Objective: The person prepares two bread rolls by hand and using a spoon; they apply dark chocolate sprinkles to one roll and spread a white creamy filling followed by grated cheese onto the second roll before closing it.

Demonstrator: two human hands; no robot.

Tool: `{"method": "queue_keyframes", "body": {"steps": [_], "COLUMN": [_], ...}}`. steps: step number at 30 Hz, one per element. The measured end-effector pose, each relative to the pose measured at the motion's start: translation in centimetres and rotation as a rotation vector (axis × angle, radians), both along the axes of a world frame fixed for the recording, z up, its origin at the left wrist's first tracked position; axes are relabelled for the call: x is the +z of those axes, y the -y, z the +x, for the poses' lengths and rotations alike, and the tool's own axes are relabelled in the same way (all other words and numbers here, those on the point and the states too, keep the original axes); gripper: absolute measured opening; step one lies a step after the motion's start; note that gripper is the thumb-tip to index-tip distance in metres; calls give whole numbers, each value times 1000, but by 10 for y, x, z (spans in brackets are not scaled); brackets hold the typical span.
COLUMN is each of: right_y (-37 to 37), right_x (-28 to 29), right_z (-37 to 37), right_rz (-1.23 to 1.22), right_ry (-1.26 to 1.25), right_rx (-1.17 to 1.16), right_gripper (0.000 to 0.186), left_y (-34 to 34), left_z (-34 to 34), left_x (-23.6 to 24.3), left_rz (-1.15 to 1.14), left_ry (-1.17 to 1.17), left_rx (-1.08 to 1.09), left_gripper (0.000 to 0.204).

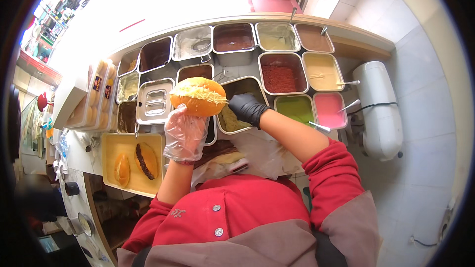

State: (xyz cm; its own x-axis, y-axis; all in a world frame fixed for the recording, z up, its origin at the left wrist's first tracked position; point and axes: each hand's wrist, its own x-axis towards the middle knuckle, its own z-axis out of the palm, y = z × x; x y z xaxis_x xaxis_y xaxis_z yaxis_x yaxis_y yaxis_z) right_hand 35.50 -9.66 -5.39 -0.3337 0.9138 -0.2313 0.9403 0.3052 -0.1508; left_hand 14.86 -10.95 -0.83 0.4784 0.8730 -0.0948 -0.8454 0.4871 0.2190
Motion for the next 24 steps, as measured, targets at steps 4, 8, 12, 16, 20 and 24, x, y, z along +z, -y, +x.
{"method": "queue_keyframes", "body": {"steps": [4,8,12,16,20,24], "right_y": [0,13,24,28,29,35], "right_x": [24,57,105,153,159,156], "right_z": [6,36,48,31,8,1], "right_rz": [-8,-47,-269,-204,-39,98], "right_ry": [-139,-599,-1031,-1144,-942,-813], "right_rx": [-101,-240,-471,-346,-264,-212], "right_gripper": [15,24,23,22,21,18], "left_y": [1,4,8,10,15,16], "left_z": [0,-1,2,16,27,28], "left_x": [1,0,-1,-2,-3,4], "left_rz": [-12,-46,-52,4,-22,-31], "left_ry": [-17,-22,13,-51,-42,-10], "left_rx": [26,45,23,-11,-77,-99], "left_gripper": [45,47,46,43,40,40]}}
